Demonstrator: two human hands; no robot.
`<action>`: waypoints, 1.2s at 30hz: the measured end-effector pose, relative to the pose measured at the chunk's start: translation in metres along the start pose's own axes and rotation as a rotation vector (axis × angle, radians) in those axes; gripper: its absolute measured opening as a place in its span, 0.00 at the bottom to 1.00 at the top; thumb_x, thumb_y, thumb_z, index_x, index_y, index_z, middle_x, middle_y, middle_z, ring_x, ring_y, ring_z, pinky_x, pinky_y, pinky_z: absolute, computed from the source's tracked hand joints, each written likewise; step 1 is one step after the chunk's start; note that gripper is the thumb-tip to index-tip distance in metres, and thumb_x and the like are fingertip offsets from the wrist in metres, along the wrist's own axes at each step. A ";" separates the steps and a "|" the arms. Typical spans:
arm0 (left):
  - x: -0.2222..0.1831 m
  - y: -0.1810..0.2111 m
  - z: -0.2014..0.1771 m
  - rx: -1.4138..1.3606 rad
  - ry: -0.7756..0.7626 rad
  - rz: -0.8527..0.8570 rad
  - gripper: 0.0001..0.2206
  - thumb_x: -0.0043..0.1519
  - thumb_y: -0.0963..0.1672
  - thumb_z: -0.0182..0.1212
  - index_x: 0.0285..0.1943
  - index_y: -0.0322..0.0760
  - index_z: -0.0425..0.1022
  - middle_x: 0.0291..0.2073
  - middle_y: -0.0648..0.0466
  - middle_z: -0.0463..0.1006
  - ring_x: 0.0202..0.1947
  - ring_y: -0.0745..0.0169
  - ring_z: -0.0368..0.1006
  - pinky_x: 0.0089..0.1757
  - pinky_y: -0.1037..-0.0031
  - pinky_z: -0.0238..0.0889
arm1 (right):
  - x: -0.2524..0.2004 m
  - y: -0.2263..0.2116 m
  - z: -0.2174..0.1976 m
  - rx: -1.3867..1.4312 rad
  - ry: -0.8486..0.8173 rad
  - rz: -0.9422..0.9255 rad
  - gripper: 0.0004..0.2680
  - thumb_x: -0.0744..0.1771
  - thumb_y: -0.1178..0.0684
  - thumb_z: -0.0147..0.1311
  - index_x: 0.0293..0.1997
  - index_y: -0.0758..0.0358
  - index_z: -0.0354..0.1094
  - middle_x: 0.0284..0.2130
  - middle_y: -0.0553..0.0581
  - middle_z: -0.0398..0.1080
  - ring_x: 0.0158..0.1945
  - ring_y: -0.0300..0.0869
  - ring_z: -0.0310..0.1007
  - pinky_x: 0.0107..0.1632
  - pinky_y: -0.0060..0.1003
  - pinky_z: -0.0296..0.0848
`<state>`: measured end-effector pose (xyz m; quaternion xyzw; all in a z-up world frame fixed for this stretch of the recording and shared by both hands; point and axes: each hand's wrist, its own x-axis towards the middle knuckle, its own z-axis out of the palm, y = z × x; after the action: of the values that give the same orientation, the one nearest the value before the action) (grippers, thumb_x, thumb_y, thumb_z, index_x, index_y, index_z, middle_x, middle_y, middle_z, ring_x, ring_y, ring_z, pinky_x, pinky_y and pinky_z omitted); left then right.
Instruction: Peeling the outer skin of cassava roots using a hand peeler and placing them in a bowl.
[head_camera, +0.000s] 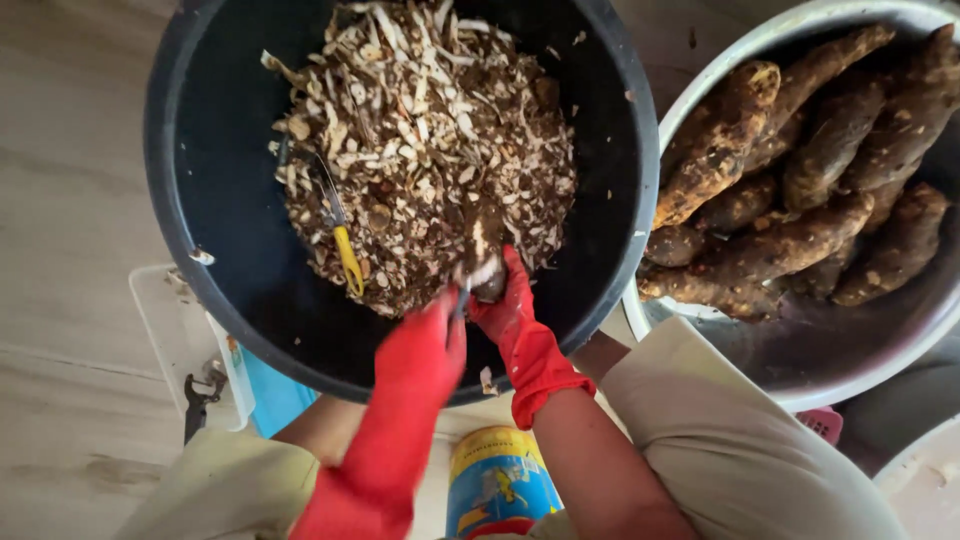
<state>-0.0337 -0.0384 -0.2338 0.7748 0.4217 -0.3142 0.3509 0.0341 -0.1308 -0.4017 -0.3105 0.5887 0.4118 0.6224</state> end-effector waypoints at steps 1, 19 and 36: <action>-0.016 -0.004 0.005 0.089 -0.031 -0.023 0.19 0.66 0.53 0.45 0.65 0.61 0.72 0.49 0.50 0.81 0.51 0.42 0.79 0.51 0.47 0.73 | 0.005 0.002 -0.004 0.051 0.001 -0.004 0.19 0.58 0.37 0.67 0.40 0.62 0.72 0.31 0.61 0.75 0.30 0.53 0.76 0.29 0.43 0.78; 0.009 -0.002 0.021 0.122 0.020 -0.009 0.17 0.67 0.53 0.44 0.63 0.62 0.70 0.47 0.49 0.82 0.53 0.47 0.79 0.53 0.54 0.73 | 0.001 -0.001 -0.006 -0.033 0.041 -0.002 0.22 0.55 0.34 0.73 0.40 0.59 0.73 0.31 0.58 0.75 0.27 0.48 0.76 0.21 0.28 0.72; 0.026 -0.003 0.024 0.083 -0.031 -0.011 0.17 0.65 0.53 0.45 0.62 0.64 0.71 0.47 0.49 0.83 0.54 0.47 0.77 0.54 0.55 0.72 | 0.015 -0.008 -0.006 -0.022 0.041 -0.061 0.23 0.56 0.39 0.75 0.46 0.59 0.71 0.39 0.54 0.76 0.36 0.42 0.75 0.29 0.24 0.73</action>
<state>-0.0292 -0.0451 -0.2681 0.7813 0.4069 -0.3454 0.3235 0.0382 -0.1375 -0.4177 -0.3434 0.5871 0.3926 0.6191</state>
